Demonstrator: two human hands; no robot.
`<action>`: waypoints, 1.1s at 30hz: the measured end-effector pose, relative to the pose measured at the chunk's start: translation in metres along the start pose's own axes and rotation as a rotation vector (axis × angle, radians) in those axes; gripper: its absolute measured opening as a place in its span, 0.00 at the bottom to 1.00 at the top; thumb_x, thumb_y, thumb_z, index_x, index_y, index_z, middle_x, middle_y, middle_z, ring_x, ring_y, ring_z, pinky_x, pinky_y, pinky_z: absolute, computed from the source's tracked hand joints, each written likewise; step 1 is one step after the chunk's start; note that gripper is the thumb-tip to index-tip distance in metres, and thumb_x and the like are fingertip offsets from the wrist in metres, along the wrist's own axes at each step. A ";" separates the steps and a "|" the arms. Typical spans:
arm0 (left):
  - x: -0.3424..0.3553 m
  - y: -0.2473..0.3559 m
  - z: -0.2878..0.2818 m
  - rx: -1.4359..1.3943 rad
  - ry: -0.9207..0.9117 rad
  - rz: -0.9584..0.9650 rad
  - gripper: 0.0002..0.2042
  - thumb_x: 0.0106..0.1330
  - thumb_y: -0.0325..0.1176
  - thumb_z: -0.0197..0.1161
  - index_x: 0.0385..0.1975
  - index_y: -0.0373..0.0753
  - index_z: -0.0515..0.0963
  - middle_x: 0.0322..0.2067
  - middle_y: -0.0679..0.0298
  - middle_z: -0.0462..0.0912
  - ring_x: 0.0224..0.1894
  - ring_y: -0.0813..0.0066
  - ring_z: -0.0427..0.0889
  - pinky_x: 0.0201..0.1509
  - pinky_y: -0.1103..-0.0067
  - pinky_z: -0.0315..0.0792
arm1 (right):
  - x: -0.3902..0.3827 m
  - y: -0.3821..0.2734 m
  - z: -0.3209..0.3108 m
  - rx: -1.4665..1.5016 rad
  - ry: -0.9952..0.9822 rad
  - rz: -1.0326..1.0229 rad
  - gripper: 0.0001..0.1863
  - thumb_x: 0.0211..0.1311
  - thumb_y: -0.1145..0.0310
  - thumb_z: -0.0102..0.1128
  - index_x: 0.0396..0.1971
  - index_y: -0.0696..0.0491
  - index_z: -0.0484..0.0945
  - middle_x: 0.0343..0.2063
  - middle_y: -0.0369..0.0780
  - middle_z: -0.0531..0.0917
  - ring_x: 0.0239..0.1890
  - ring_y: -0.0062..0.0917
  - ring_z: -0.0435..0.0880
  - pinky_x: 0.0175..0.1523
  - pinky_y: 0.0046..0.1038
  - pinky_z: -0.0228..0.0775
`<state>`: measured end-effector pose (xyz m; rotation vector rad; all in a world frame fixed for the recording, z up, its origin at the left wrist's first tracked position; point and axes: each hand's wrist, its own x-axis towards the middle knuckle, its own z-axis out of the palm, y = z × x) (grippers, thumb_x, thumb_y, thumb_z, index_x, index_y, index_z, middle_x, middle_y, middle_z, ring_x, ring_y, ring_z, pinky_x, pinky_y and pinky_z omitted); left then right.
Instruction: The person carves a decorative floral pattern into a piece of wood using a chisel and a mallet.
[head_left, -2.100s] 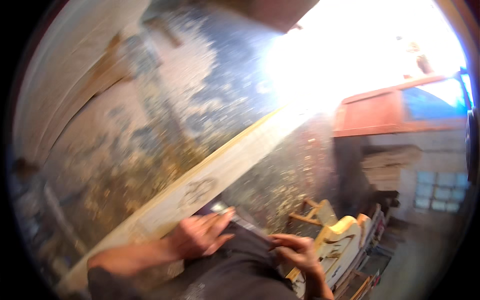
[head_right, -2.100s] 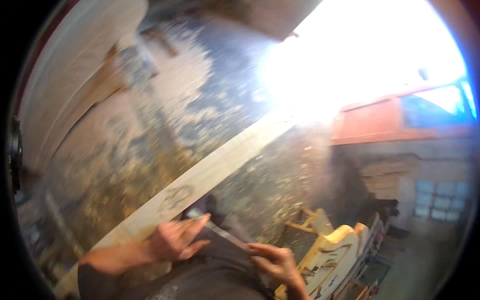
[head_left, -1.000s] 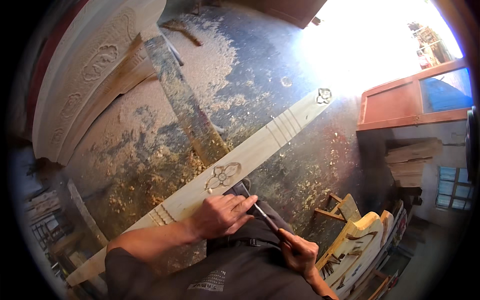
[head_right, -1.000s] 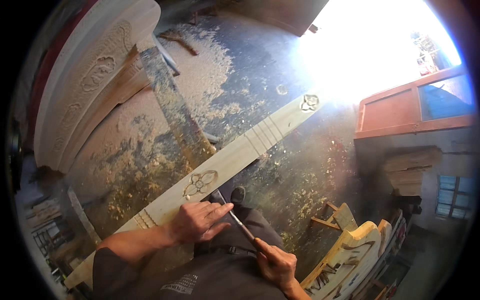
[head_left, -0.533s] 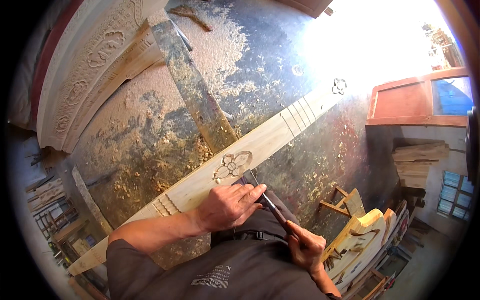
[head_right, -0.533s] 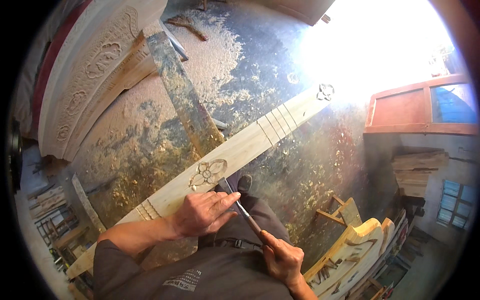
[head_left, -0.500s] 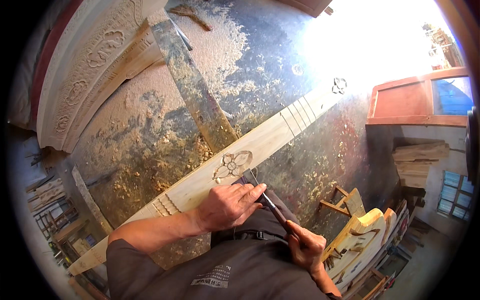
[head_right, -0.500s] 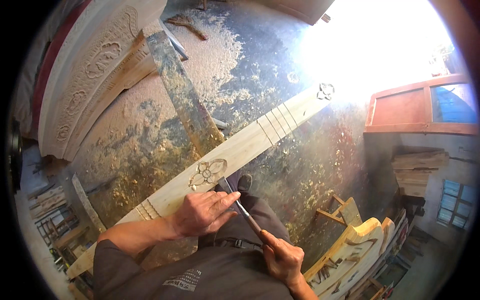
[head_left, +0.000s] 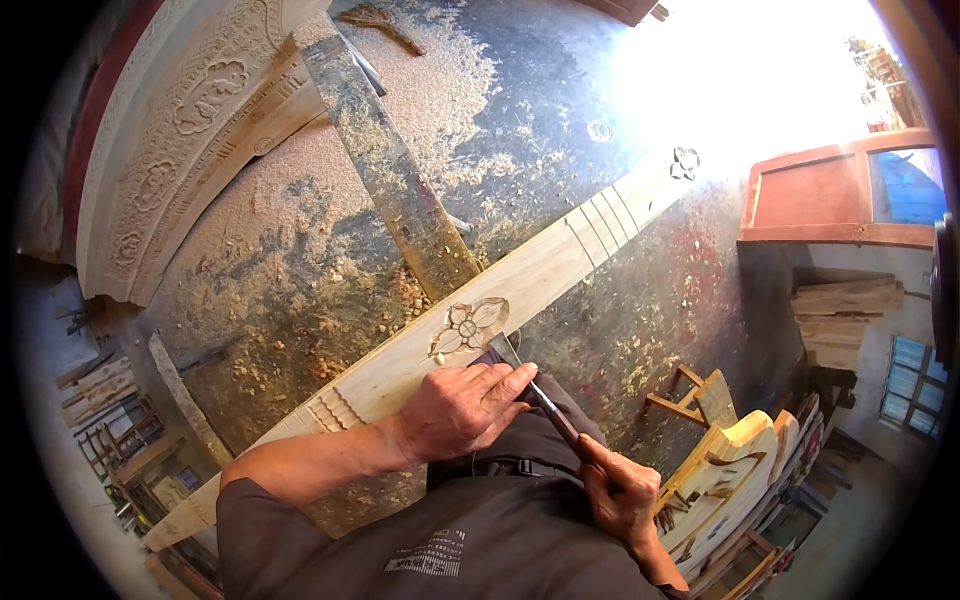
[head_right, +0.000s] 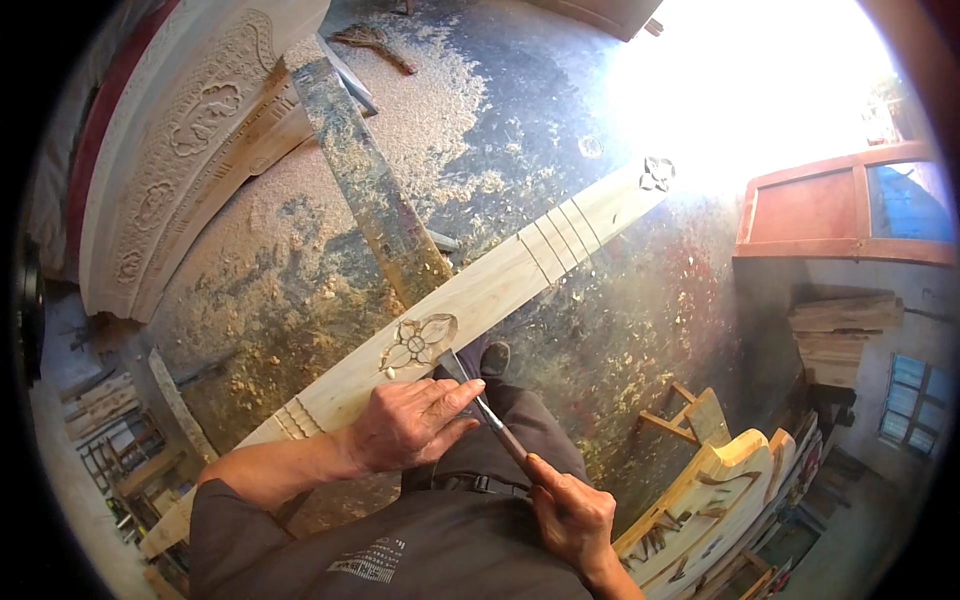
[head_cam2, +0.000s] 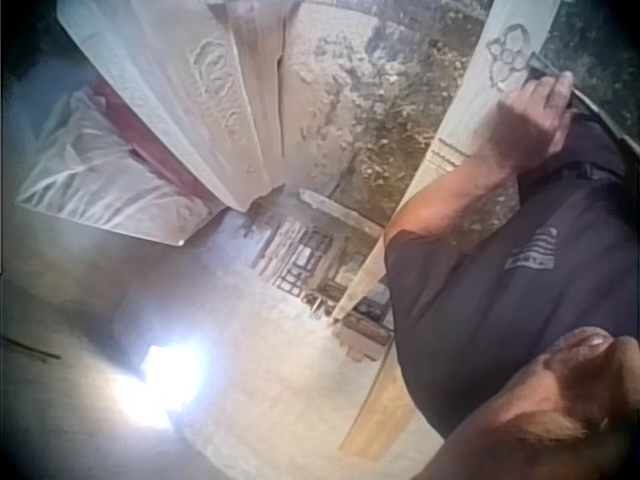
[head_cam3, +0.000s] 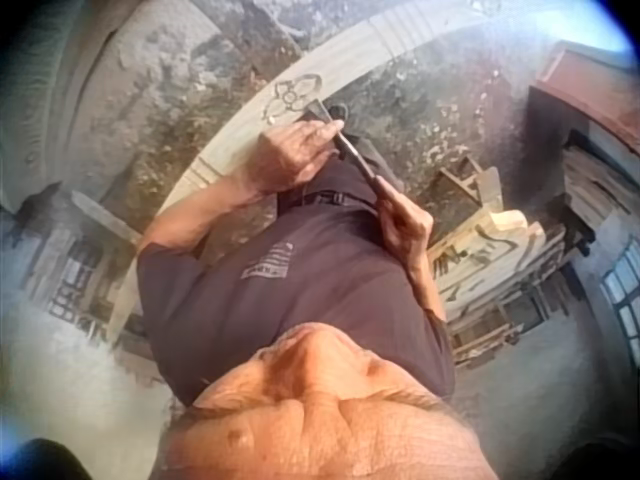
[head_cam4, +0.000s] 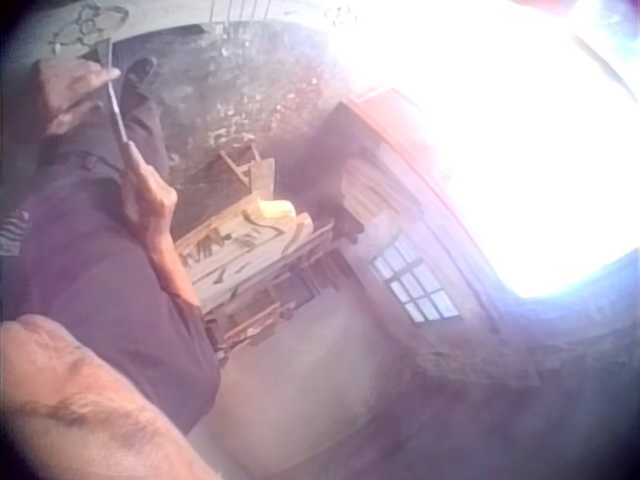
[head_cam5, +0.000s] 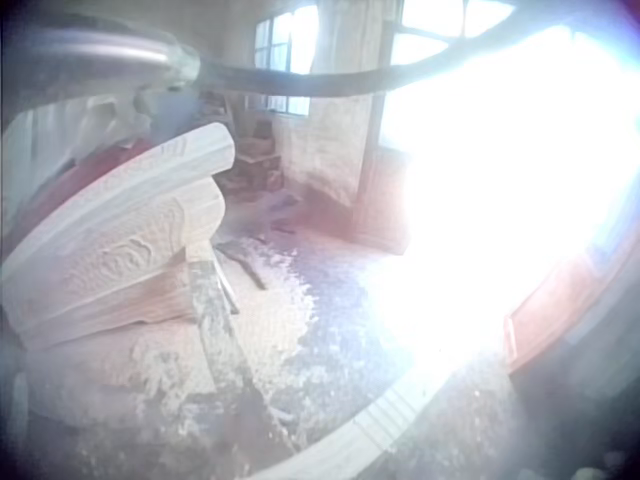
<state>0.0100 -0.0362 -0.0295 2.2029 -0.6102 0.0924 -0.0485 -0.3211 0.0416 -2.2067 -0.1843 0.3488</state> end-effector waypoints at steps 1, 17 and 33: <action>0.000 0.000 0.001 -0.003 0.004 0.000 0.30 0.65 0.32 0.81 0.67 0.34 0.80 0.39 0.58 0.89 0.33 0.62 0.90 0.35 0.68 0.83 | -0.001 0.001 0.000 0.010 -0.003 0.005 0.29 0.59 0.85 0.72 0.63 0.56 0.89 0.33 0.46 0.91 0.28 0.34 0.91 0.36 0.31 0.81; -0.002 0.000 0.002 0.008 -0.031 -0.035 0.28 0.66 0.34 0.81 0.64 0.34 0.82 0.39 0.56 0.89 0.35 0.60 0.91 0.36 0.68 0.84 | -0.005 0.012 0.015 0.031 0.013 -0.014 0.31 0.58 0.87 0.72 0.64 0.54 0.89 0.28 0.44 0.86 0.25 0.32 0.86 0.34 0.30 0.78; -0.001 -0.001 0.001 -0.021 -0.014 0.008 0.28 0.64 0.33 0.82 0.63 0.33 0.82 0.40 0.56 0.91 0.37 0.60 0.92 0.39 0.68 0.86 | -0.003 -0.001 0.013 -0.031 0.034 -0.025 0.29 0.61 0.86 0.70 0.63 0.53 0.89 0.29 0.44 0.88 0.25 0.31 0.87 0.34 0.31 0.79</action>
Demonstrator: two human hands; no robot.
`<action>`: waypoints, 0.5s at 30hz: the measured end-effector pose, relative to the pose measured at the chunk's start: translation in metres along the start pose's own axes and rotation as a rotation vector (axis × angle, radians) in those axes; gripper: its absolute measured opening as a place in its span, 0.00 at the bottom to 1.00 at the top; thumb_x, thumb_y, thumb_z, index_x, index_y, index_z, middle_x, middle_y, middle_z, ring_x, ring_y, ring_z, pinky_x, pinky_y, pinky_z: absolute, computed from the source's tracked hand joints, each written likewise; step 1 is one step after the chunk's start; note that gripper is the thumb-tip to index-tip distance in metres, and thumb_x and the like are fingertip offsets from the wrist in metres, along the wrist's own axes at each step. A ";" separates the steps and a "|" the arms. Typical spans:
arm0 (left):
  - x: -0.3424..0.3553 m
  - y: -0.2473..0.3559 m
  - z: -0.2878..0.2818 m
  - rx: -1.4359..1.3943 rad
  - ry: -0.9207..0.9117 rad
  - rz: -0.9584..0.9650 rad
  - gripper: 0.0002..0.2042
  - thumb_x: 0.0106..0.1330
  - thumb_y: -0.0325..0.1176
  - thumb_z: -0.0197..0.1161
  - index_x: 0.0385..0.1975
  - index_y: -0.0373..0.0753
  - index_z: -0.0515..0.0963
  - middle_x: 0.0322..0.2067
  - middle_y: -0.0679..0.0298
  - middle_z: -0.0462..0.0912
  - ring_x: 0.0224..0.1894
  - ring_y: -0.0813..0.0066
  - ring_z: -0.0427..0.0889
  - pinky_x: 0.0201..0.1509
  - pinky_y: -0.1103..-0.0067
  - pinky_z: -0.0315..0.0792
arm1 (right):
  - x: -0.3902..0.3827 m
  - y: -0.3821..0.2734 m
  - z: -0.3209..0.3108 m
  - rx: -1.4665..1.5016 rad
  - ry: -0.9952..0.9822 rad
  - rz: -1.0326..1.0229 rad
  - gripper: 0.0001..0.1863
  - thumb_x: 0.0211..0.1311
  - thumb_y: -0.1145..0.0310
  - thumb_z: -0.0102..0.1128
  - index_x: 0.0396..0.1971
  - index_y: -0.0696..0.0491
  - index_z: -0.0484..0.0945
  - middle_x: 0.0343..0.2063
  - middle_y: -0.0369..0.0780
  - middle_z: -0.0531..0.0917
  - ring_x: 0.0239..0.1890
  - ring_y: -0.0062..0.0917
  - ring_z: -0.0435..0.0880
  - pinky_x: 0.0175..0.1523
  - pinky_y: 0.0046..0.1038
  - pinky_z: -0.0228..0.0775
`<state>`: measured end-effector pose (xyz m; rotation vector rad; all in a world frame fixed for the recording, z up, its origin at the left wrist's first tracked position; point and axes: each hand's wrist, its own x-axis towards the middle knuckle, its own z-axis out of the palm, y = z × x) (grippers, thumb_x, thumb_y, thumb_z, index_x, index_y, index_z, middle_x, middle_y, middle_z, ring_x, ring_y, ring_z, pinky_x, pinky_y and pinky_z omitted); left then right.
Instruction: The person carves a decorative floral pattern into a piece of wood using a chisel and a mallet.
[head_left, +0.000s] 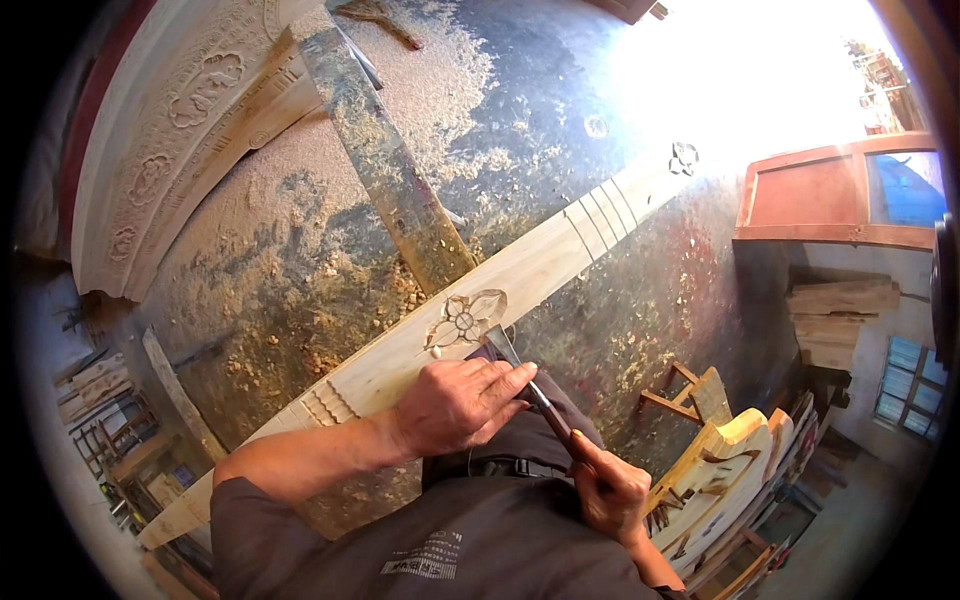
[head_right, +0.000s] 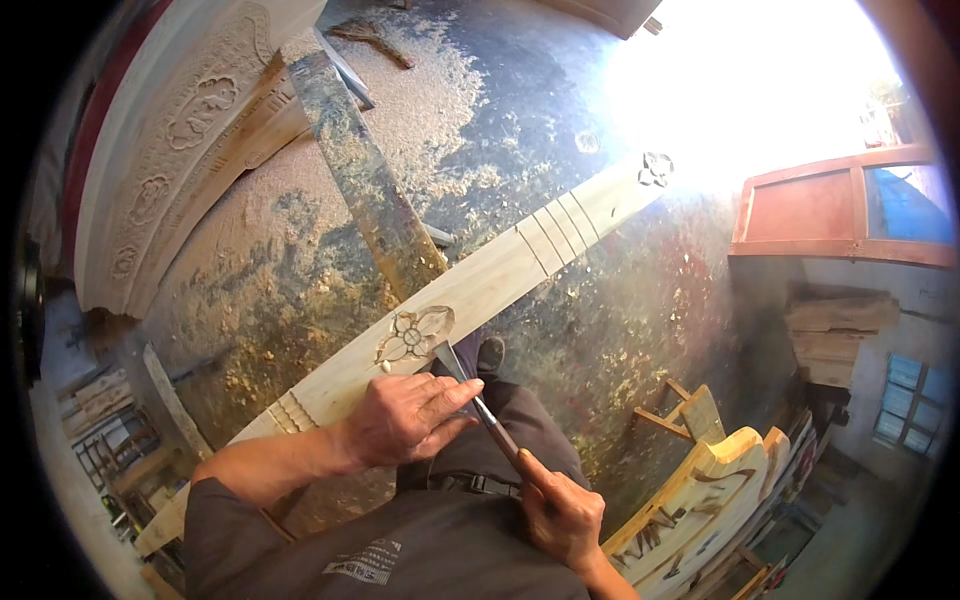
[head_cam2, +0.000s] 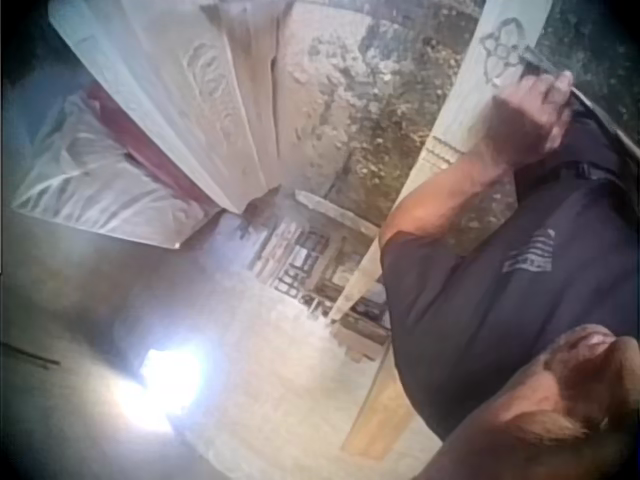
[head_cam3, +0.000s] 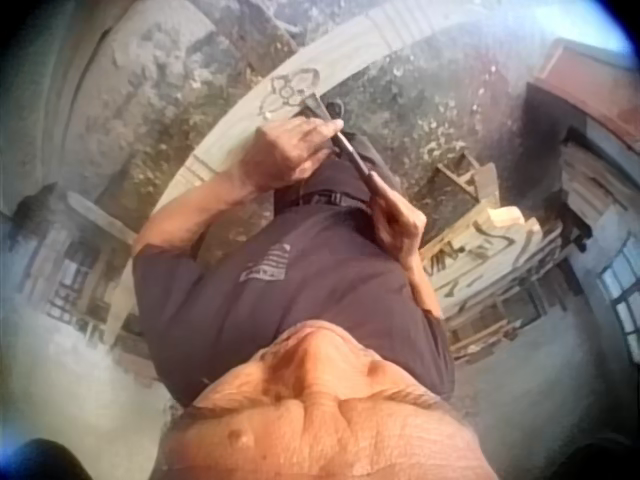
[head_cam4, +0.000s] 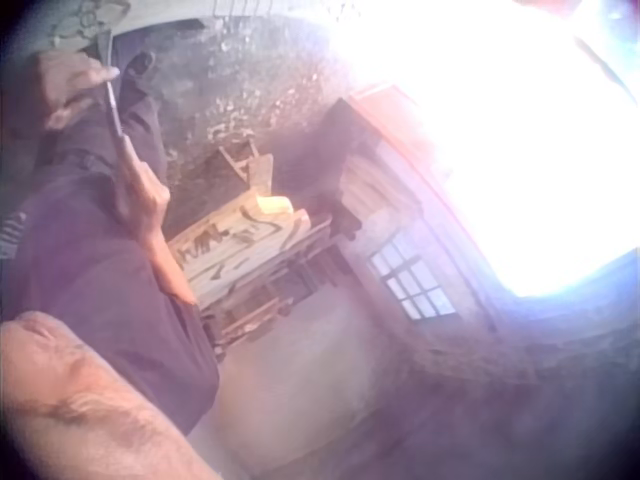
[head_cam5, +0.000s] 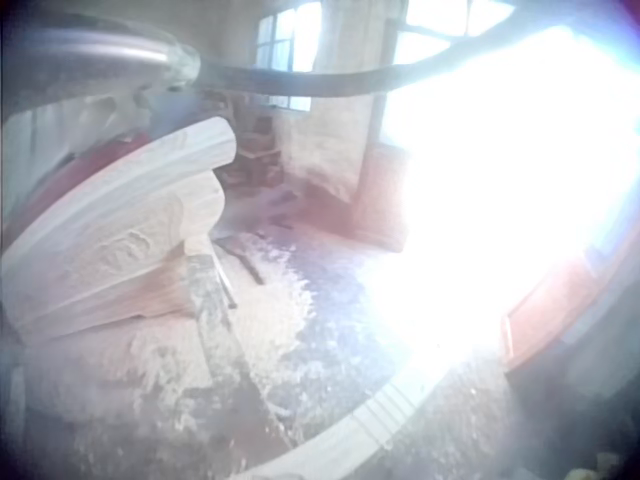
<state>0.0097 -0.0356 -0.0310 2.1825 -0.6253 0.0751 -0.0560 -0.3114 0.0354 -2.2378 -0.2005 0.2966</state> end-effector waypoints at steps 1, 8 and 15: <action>0.000 0.000 0.000 -0.003 -0.012 0.008 0.28 0.65 0.33 0.82 0.63 0.33 0.82 0.40 0.56 0.91 0.37 0.60 0.92 0.39 0.68 0.86 | 0.003 -0.005 -0.003 0.005 -0.008 0.005 0.29 0.61 0.86 0.70 0.63 0.53 0.89 0.29 0.44 0.88 0.25 0.31 0.87 0.35 0.31 0.79; 0.001 -0.001 -0.001 -0.005 0.021 0.010 0.27 0.66 0.33 0.82 0.63 0.33 0.82 0.41 0.57 0.91 0.38 0.60 0.93 0.40 0.68 0.86 | 0.003 -0.006 -0.002 0.030 -0.010 0.033 0.29 0.62 0.88 0.69 0.64 0.54 0.89 0.31 0.46 0.90 0.27 0.30 0.89 0.37 0.29 0.81; 0.000 0.000 0.001 -0.009 0.017 -0.018 0.26 0.66 0.32 0.81 0.62 0.33 0.83 0.41 0.57 0.91 0.39 0.60 0.93 0.41 0.68 0.87 | 0.002 -0.008 0.000 0.114 -0.020 0.108 0.27 0.66 0.87 0.67 0.65 0.57 0.88 0.33 0.44 0.92 0.31 0.22 0.90 0.40 0.25 0.81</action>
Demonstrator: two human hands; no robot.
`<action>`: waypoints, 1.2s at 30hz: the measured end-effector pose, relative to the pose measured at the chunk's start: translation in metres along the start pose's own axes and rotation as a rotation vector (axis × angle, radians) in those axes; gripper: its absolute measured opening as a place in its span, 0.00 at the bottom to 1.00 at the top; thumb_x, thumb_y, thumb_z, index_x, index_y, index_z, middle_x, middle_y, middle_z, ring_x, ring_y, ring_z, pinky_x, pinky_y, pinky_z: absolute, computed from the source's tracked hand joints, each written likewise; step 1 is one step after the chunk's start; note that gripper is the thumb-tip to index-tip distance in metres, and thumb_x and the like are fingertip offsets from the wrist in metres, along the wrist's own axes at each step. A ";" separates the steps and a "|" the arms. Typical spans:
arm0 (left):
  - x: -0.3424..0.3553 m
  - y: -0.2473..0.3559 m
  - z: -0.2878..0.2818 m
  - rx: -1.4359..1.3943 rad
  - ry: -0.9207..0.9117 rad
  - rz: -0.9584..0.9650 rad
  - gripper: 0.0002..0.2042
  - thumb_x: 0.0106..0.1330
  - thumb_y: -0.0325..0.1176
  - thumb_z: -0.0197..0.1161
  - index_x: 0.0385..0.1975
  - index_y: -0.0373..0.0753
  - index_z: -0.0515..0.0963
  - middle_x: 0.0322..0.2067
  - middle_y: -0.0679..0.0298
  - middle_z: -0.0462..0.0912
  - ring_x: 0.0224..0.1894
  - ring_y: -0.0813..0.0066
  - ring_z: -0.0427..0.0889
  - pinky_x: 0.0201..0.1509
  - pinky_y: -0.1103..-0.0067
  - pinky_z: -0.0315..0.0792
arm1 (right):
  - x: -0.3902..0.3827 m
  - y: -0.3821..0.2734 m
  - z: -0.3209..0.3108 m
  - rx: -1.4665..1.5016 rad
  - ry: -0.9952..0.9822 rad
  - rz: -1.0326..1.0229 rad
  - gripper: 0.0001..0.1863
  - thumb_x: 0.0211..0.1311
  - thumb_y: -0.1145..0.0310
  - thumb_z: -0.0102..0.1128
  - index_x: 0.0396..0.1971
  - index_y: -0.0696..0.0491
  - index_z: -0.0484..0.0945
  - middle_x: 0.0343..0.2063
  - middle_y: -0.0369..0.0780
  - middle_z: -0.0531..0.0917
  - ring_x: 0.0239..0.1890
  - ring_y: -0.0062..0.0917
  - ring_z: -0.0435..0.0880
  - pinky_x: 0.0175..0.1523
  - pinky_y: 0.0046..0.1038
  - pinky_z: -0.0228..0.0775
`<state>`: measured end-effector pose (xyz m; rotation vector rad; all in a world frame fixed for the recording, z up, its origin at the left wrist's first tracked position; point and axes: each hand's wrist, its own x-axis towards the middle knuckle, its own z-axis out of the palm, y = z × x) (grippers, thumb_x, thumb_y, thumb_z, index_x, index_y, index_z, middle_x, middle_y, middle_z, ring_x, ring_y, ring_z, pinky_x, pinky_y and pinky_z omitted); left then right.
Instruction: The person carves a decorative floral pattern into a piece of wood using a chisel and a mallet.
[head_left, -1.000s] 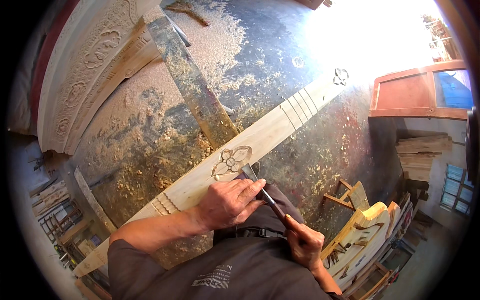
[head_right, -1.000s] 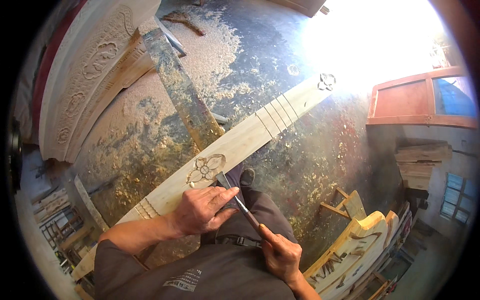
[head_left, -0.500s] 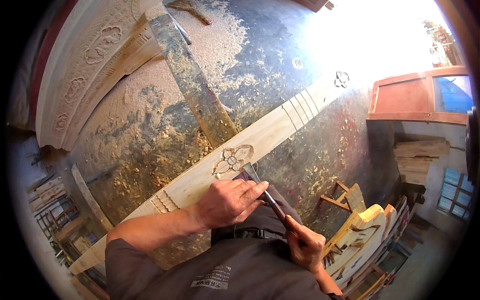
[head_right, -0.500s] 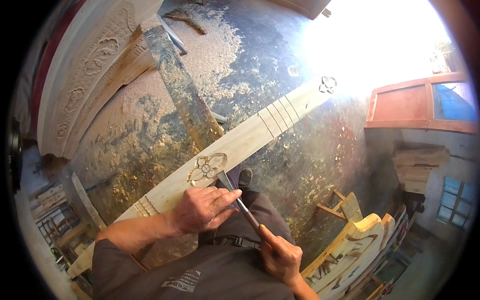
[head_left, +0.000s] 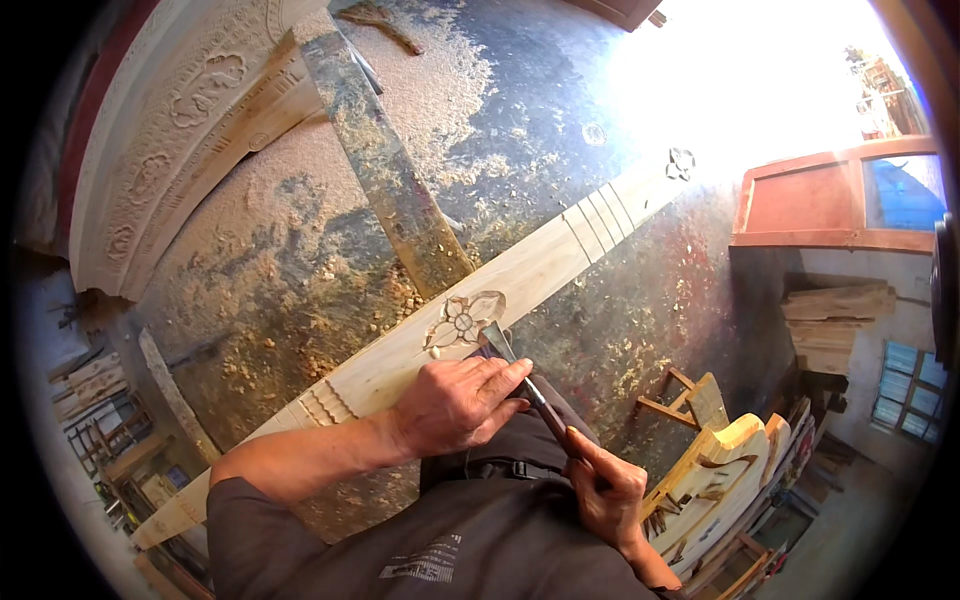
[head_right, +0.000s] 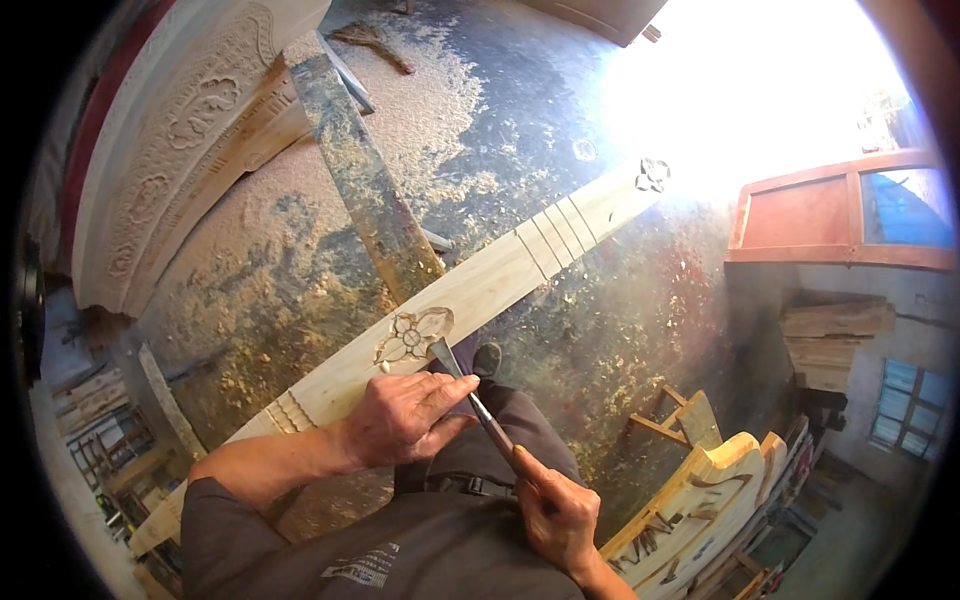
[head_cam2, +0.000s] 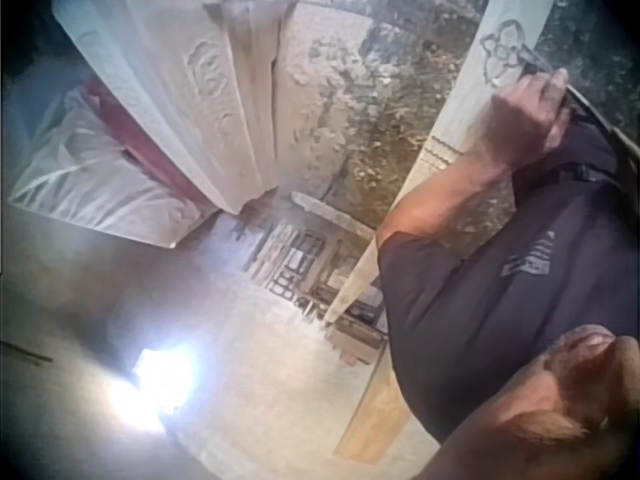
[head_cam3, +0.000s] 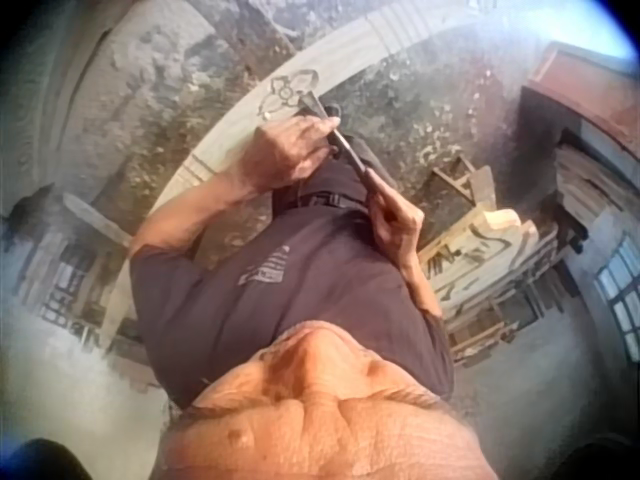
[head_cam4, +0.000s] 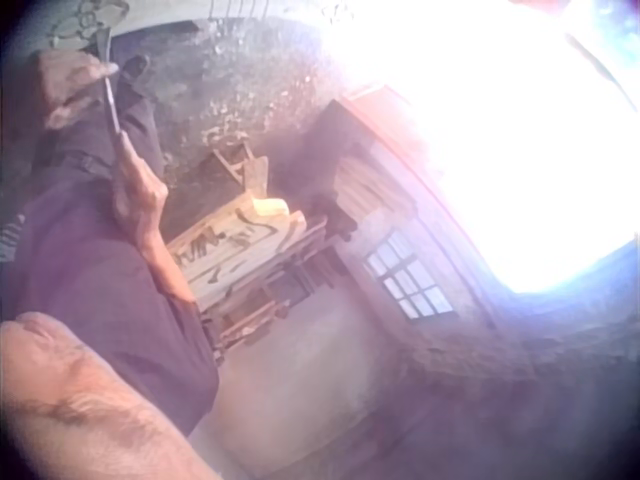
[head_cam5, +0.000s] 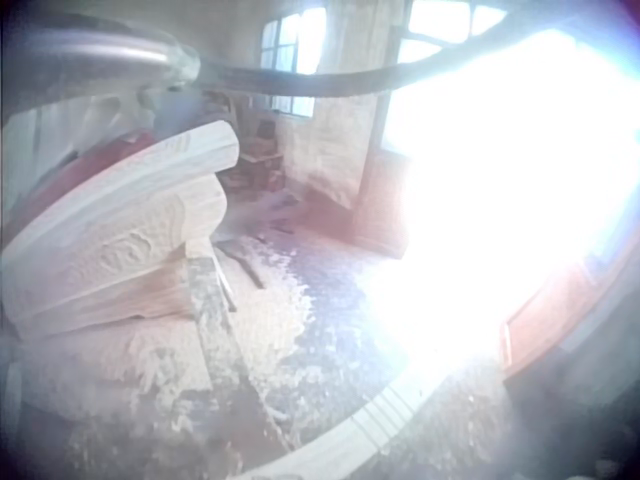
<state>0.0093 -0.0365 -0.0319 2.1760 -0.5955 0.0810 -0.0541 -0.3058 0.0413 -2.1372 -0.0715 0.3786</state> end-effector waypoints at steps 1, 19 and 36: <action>0.000 0.000 0.000 -0.001 -0.004 -0.003 0.26 0.66 0.32 0.81 0.62 0.33 0.83 0.41 0.57 0.91 0.39 0.60 0.93 0.41 0.68 0.87 | -0.002 0.001 0.002 0.014 -0.001 0.020 0.25 0.68 0.87 0.67 0.64 0.59 0.88 0.33 0.43 0.93 0.32 0.20 0.91 0.42 0.24 0.82; -0.019 0.004 0.006 0.080 -0.044 0.463 0.26 0.67 0.31 0.67 0.67 0.38 0.85 0.44 0.65 0.89 0.28 0.83 0.82 0.30 0.82 0.75 | -0.014 0.011 -0.012 0.599 0.354 0.462 0.21 0.85 0.72 0.62 0.68 0.69 0.78 0.26 0.34 0.83 0.19 0.12 0.74 0.24 0.18 0.63; -0.016 -0.004 -0.003 0.064 -0.031 0.320 0.22 0.64 0.27 0.71 0.59 0.37 0.89 0.23 0.73 0.80 0.21 0.79 0.79 0.24 0.77 0.69 | -0.022 0.008 -0.007 -0.047 -0.153 0.051 0.25 0.61 0.79 0.77 0.60 0.55 0.90 0.37 0.48 0.93 0.33 0.38 0.96 0.40 0.31 0.86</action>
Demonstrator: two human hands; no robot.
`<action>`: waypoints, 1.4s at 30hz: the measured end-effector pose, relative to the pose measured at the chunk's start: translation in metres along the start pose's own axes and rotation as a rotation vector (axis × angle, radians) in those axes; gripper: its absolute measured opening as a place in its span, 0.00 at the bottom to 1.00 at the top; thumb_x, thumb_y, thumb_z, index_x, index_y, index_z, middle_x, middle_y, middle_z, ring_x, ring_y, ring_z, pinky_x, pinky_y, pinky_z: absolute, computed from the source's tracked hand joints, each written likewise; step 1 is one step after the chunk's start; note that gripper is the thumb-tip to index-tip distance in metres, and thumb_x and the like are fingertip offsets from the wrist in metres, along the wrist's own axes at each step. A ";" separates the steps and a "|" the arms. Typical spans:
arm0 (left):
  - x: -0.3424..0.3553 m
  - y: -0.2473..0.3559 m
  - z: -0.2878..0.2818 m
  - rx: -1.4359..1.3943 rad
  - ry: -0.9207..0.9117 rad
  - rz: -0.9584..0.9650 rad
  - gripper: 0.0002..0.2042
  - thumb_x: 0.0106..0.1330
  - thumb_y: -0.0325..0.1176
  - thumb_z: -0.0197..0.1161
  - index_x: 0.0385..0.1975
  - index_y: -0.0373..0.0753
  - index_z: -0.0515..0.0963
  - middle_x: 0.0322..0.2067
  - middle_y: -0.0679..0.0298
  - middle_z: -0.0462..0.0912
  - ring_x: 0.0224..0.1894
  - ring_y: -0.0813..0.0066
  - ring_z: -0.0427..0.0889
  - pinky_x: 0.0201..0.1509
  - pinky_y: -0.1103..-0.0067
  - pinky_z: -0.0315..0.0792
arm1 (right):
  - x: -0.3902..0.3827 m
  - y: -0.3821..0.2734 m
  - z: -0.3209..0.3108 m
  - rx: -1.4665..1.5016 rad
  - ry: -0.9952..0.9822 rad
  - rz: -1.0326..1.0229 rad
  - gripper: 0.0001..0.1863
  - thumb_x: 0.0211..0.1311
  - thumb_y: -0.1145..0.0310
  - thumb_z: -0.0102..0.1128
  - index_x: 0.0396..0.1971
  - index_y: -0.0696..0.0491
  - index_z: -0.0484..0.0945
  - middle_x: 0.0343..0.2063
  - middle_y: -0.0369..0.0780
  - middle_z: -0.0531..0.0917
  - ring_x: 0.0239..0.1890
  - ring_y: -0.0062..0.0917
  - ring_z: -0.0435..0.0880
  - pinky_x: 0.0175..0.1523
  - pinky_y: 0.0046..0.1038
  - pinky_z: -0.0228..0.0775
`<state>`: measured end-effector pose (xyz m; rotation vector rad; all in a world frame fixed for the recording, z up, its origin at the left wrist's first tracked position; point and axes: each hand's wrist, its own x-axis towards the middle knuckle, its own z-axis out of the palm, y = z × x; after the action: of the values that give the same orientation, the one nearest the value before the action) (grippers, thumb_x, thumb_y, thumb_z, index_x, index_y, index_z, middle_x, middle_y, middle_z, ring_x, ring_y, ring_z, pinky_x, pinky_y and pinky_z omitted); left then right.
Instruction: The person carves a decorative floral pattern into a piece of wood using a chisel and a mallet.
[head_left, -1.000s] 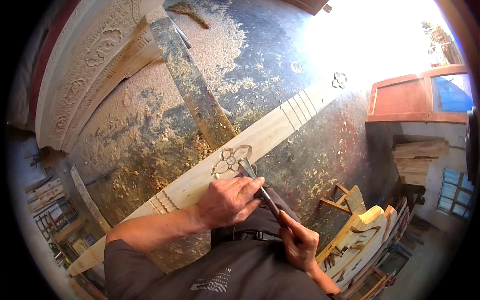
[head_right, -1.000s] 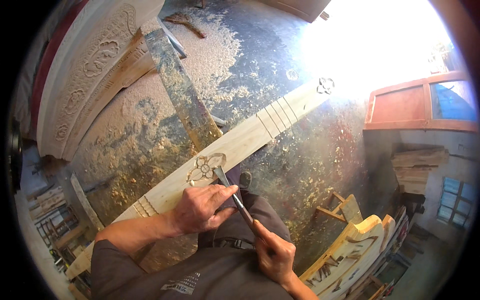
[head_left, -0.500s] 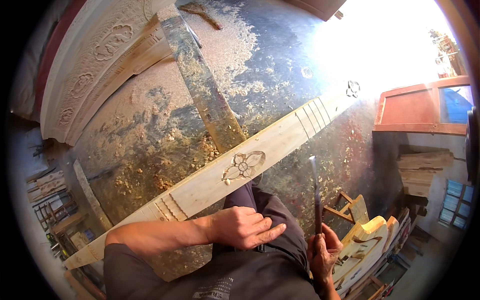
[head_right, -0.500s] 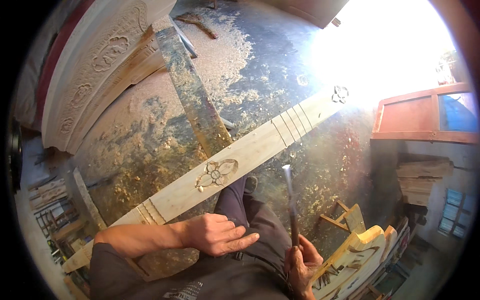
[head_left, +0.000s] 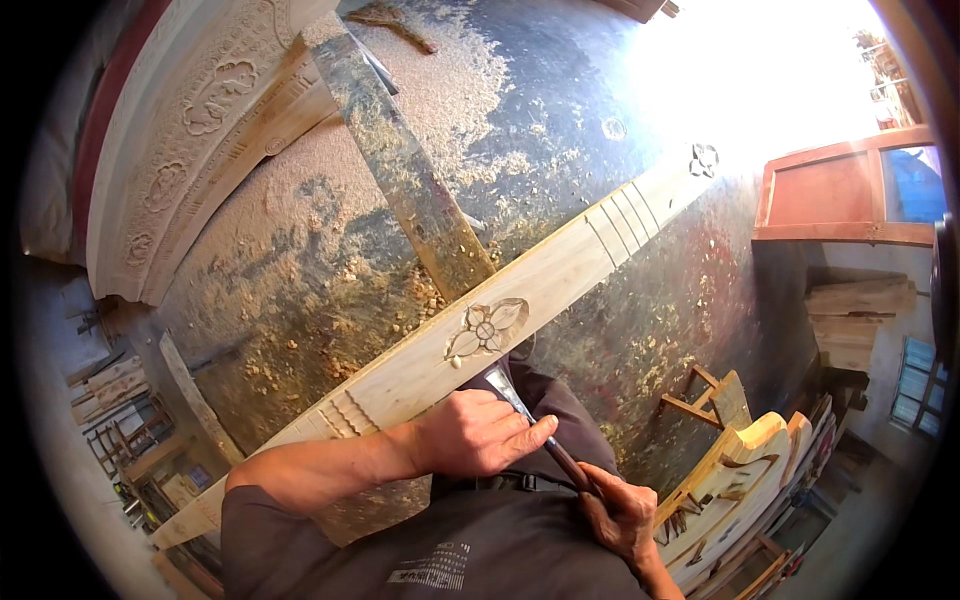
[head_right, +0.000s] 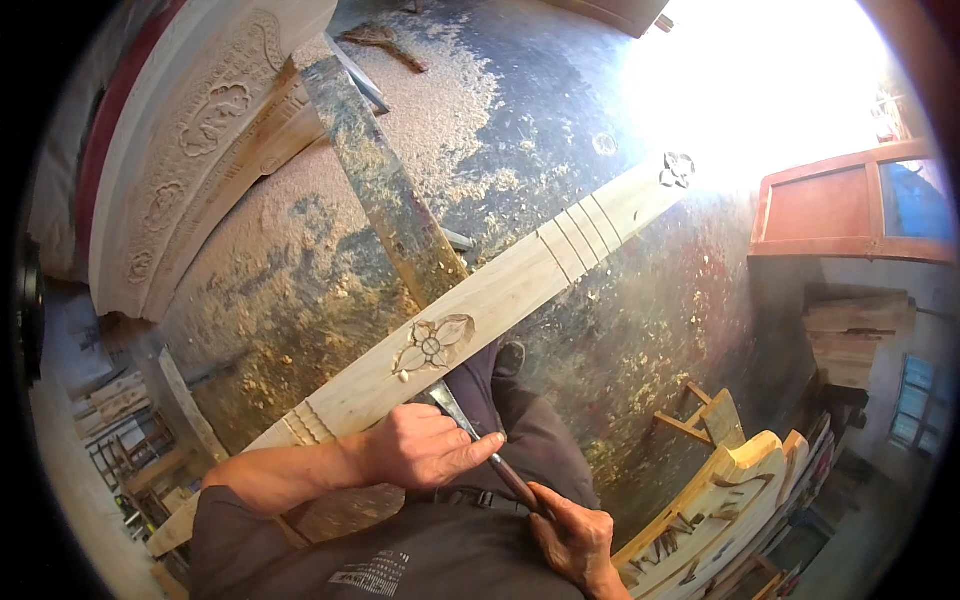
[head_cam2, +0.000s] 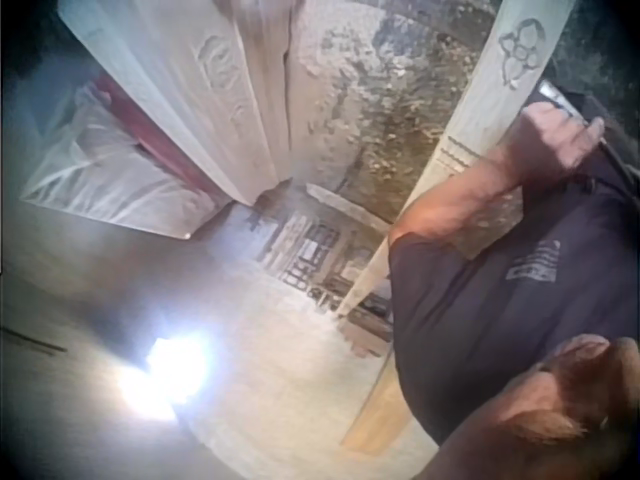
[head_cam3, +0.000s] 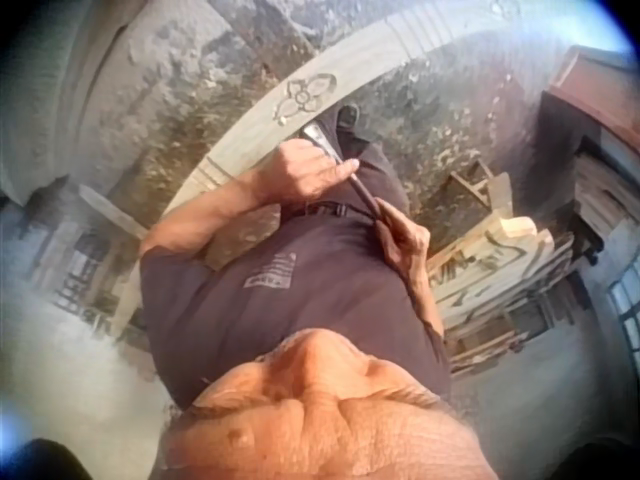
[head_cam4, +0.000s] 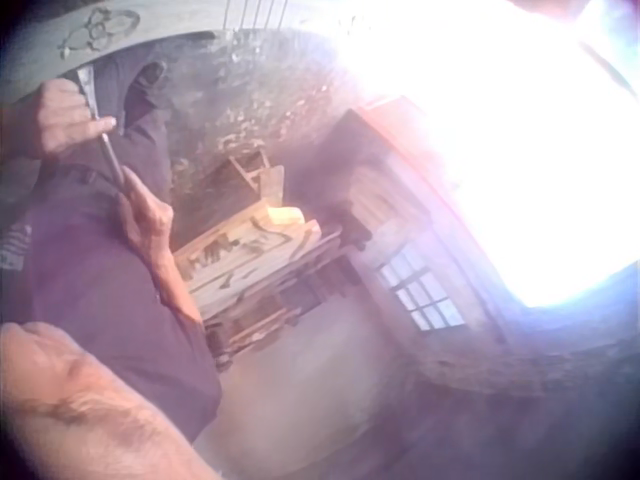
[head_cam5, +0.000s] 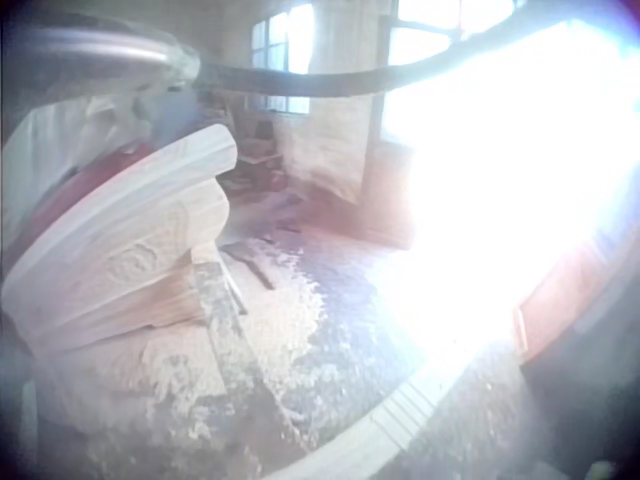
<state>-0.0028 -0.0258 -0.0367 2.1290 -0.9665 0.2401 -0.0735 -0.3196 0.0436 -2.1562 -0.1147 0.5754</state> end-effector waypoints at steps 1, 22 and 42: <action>-0.001 0.000 0.000 -0.003 0.003 -0.005 0.21 0.64 0.27 0.72 0.58 0.37 0.89 0.23 0.73 0.81 0.21 0.79 0.80 0.24 0.77 0.69 | 0.002 -0.002 0.000 0.002 0.002 -0.003 0.25 0.61 0.79 0.77 0.60 0.55 0.89 0.36 0.48 0.93 0.33 0.38 0.96 0.40 0.31 0.86; 0.007 -0.005 0.009 0.072 0.014 -0.021 0.14 0.65 0.28 0.72 0.50 0.38 0.89 0.22 0.73 0.76 0.22 0.78 0.78 0.24 0.77 0.65 | 0.015 -0.004 -0.015 0.109 -0.043 0.190 0.22 0.65 0.81 0.71 0.60 0.59 0.88 0.36 0.46 0.95 0.36 0.27 0.95 0.46 0.27 0.85; -0.031 0.072 -0.027 -0.555 -0.164 -0.327 0.35 0.66 0.36 0.82 0.73 0.35 0.78 0.47 0.56 0.94 0.47 0.60 0.95 0.49 0.67 0.89 | -0.025 -0.035 0.040 0.715 0.432 0.294 0.20 0.83 0.75 0.62 0.68 0.66 0.80 0.30 0.36 0.87 0.23 0.12 0.77 0.27 0.18 0.68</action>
<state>-0.0717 -0.0186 0.0089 1.7637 -0.6579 -0.3357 -0.1090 -0.2756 0.0590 -1.5474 0.5705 0.2387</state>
